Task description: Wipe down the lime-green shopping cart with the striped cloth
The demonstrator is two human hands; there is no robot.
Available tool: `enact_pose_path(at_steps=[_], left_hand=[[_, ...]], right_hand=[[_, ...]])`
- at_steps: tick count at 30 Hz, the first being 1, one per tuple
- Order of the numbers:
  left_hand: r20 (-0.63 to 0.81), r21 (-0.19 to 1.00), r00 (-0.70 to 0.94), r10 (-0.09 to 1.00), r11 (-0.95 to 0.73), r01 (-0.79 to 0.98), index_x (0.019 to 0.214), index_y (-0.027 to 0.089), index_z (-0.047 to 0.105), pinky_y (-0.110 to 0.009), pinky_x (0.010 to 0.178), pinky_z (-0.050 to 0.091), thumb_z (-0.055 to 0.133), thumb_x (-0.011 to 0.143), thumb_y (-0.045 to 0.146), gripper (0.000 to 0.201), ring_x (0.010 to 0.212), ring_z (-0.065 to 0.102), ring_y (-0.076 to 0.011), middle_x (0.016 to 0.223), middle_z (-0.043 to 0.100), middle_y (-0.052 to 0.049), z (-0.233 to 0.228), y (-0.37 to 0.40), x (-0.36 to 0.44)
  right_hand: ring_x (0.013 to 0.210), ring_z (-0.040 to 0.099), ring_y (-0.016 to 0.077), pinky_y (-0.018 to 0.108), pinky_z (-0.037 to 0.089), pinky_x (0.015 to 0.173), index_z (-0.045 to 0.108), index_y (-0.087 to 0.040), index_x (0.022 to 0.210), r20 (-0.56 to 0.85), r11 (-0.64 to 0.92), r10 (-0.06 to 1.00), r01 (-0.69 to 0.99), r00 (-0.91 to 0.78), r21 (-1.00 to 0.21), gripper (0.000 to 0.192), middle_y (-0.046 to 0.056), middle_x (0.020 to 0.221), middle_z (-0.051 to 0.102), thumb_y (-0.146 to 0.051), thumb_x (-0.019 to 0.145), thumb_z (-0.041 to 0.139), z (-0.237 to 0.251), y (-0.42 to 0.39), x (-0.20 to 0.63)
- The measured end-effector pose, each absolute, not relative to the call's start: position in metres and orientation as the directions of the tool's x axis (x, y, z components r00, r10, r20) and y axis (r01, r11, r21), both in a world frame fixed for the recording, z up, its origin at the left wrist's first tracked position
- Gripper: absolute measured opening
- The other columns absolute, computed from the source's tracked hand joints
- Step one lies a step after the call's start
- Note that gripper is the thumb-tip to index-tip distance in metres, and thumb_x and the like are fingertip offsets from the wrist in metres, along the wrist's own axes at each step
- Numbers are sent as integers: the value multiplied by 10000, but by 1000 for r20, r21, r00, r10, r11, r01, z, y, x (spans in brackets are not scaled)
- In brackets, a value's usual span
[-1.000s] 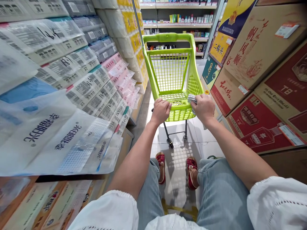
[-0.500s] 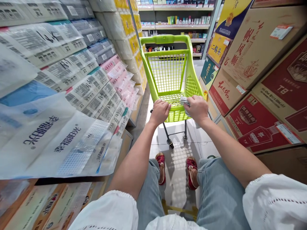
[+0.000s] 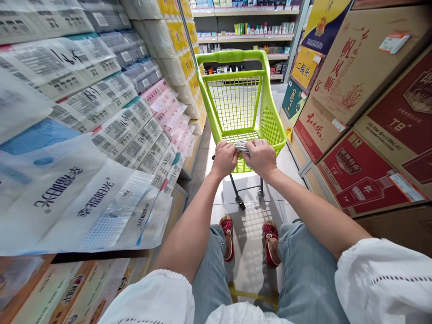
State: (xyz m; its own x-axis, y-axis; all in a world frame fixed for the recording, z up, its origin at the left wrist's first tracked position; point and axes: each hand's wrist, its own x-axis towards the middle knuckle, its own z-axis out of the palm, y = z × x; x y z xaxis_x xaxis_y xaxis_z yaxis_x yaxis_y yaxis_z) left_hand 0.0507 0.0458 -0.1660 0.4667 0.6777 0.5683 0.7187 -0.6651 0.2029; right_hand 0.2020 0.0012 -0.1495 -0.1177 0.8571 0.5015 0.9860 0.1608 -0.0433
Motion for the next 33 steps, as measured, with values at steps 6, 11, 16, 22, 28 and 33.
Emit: enact_pose_path(at_steps=[6, 11, 16, 22, 28, 33], left_hand=[[551, 190, 518, 654, -703, 685, 692, 215, 500, -389, 860, 378, 321, 952, 352, 344, 795, 481, -207, 733, 574, -48, -162, 49, 41], [566, 199, 484, 667, -681, 704, 717, 215, 539, -399, 902, 389, 343, 942, 319, 316, 827, 501, -211, 747, 588, -49, -165, 51, 28], [581, 180, 447, 680, -643, 744, 807, 218, 601, -420, 1013, 339, 380, 904, 207, 241, 880, 535, -205, 800, 612, -34, -163, 44, 18], [537, 174, 503, 677, -672, 720, 996, 207, 600, -405, 885, 376, 374, 928, 247, 239, 968, 523, -236, 965, 643, -71, -162, 26, 50], [508, 221, 434, 744, -600, 769, 817, 205, 568, -394, 762, 355, 422, 881, 176, 162, 864, 523, -247, 848, 633, -70, -173, 35, 67], [498, 229, 450, 742, -612, 757, 801, 207, 570, -385, 738, 336, 418, 879, 168, 175, 854, 525, -239, 859, 631, -68, -173, 39, 61]], right_hand=[[868, 470, 227, 294, 292, 649, 638, -189, 943, 528, 29, 849, 997, 12, -69, 303, 93, 939, 616, -402, 873, 435, -148, 6, 265], [838, 472, 221, 298, 303, 649, 646, -185, 913, 538, 68, 843, 993, -8, -93, 295, 92, 906, 619, -407, 858, 460, -149, 5, 271], [890, 468, 239, 316, 334, 708, 640, -188, 966, 555, 136, 829, 987, -63, -91, 351, 96, 926, 609, -444, 880, 416, -152, -4, 248], [1013, 449, 261, 375, 353, 859, 604, -172, 1117, 606, 286, 768, 958, -210, -30, 384, 127, 1114, 569, -420, 875, 438, -170, -7, 253], [1064, 434, 258, 385, 335, 909, 593, -194, 1164, 585, 419, 719, 905, -377, 68, 360, 118, 1184, 554, -348, 884, 428, -188, -5, 254], [1015, 440, 252, 386, 319, 877, 587, -214, 1170, 570, 408, 713, 903, -408, 135, 354, 114, 1211, 552, -362, 910, 398, -202, 2, 242]])
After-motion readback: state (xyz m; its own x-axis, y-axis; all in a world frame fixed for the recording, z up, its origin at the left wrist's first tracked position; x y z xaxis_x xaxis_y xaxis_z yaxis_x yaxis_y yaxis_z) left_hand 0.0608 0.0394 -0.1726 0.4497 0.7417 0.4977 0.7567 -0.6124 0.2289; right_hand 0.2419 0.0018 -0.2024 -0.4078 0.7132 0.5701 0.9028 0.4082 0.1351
